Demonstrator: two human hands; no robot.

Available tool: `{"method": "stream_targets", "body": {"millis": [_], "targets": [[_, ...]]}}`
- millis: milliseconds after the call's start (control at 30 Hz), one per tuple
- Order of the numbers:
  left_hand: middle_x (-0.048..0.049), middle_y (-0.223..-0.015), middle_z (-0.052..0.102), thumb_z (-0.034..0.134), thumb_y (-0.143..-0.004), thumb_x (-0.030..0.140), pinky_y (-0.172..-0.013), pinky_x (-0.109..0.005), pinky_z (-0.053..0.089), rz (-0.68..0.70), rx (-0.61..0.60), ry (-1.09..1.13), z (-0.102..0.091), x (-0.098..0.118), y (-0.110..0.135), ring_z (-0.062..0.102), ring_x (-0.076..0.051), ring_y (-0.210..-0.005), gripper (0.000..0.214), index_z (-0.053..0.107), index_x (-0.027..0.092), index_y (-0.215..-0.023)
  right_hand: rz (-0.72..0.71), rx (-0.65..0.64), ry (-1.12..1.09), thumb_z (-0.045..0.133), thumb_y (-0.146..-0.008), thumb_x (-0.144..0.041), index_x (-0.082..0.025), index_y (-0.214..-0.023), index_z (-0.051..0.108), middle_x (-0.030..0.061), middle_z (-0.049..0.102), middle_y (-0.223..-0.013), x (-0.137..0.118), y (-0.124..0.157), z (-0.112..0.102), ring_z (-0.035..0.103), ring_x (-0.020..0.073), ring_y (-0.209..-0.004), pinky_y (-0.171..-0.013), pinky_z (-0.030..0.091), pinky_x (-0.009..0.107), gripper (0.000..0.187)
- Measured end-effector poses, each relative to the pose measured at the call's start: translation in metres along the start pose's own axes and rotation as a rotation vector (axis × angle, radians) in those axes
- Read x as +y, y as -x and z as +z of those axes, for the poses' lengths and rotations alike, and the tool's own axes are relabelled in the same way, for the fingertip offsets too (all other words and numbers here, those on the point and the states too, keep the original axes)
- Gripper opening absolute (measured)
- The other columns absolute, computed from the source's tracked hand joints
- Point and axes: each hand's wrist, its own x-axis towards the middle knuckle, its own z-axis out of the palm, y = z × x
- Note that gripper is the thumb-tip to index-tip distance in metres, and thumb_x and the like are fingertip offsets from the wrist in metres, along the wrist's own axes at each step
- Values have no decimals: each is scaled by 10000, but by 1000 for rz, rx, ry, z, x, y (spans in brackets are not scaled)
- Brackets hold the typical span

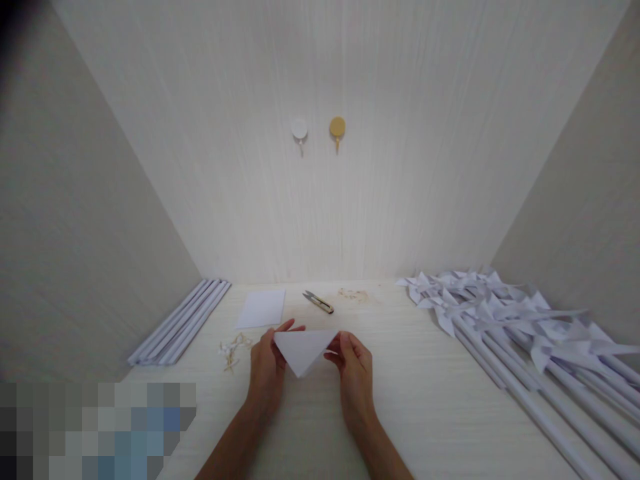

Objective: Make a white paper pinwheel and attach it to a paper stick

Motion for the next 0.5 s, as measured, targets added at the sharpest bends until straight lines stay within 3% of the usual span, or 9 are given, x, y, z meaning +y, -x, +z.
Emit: {"method": "stream_targets", "body": {"millis": [233, 367, 500], "targets": [[-93, -727, 657, 512, -663, 437, -504, -227, 426, 8, -58, -123, 1, -3, -1, 560, -125, -530, 408, 588, 97, -877, -80, 73, 337, 638, -590, -311, -157, -633, 628, -33, 549, -497, 3, -2, -4, 411, 68, -419, -378, 293, 182, 160], [-75, -681, 656, 585, -609, 399, -534, -220, 430, 19, -44, -113, 0, -4, -3, 562, -122, -562, 323, 610, 100, -728, -129, 103, 438, 641, -573, -301, -145, -617, 631, -20, 561, -486, 0, -2, -4, 421, 78, -427, -404, 324, 194, 163], [-66, -689, 661, 661, -539, 311, -514, -213, 420, 3, -48, -113, 0, -4, -5, 556, -117, -548, 270, 613, 112, -716, -164, 139, 507, 646, -551, -295, -140, -609, 630, -7, 578, -501, -2, -4, -4, 434, 87, -430, -410, 339, 202, 166]]}}
